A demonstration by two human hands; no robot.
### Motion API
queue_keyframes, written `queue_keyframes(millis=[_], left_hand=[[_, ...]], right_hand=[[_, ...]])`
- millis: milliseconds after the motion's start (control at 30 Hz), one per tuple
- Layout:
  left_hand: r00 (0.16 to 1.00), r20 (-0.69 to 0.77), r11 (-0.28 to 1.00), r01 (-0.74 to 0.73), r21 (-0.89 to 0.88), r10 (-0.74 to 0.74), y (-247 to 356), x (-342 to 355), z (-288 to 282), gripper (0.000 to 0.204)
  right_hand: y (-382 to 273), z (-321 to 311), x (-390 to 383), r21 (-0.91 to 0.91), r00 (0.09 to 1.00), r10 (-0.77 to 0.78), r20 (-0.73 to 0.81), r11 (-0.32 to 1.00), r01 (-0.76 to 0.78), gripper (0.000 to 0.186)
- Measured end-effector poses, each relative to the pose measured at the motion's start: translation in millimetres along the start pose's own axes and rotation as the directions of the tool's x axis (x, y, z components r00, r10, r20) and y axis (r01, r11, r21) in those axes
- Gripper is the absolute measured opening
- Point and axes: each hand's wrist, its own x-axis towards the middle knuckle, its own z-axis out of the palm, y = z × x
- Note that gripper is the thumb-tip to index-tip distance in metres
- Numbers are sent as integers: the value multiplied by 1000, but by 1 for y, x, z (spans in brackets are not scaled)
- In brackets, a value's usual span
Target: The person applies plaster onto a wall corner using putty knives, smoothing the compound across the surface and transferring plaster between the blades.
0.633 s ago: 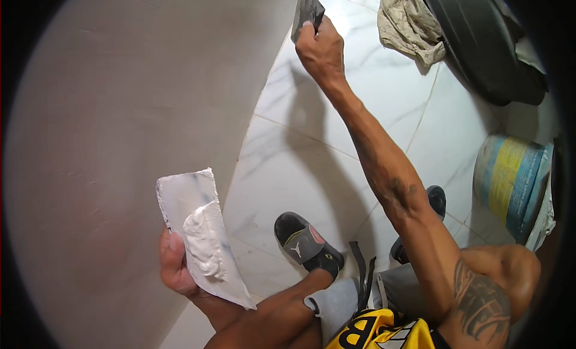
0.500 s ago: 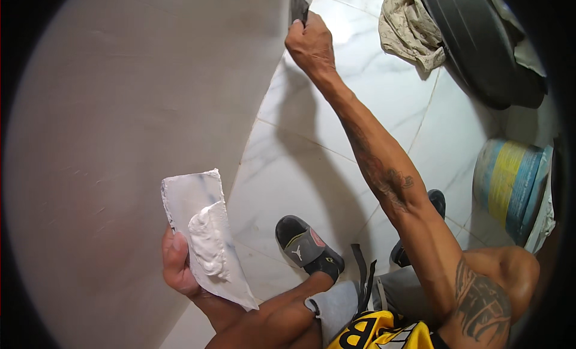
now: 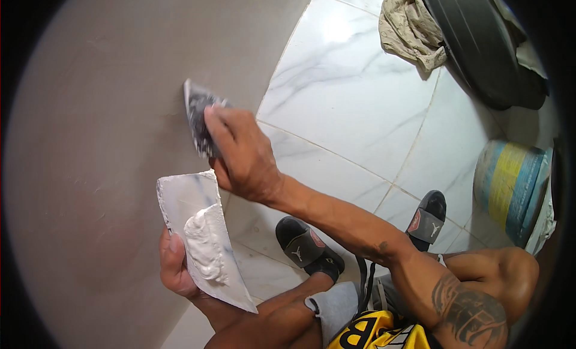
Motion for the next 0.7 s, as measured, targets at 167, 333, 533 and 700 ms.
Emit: queue_keyframes(millis=[167,333,533,700], left_hand=[[999,-40,998,-31,-46,30,-4,1,2,45],[999,-39,999,-18,-36,17,-4,-1,2,45],[995,95,998,9,-67,-2,-6,0,-5,45],[995,95,999,2,-44,2,-4,1,-12,45]], right_hand=[[7,-31,-7,181,998,42,52,982,-51,47],[90,-64,20,141,585,811,4,579,-803,23],[175,-64,39,261,409,911,50,383,-886,15],[196,-56,48,346,412,899,145,344,-873,9]])
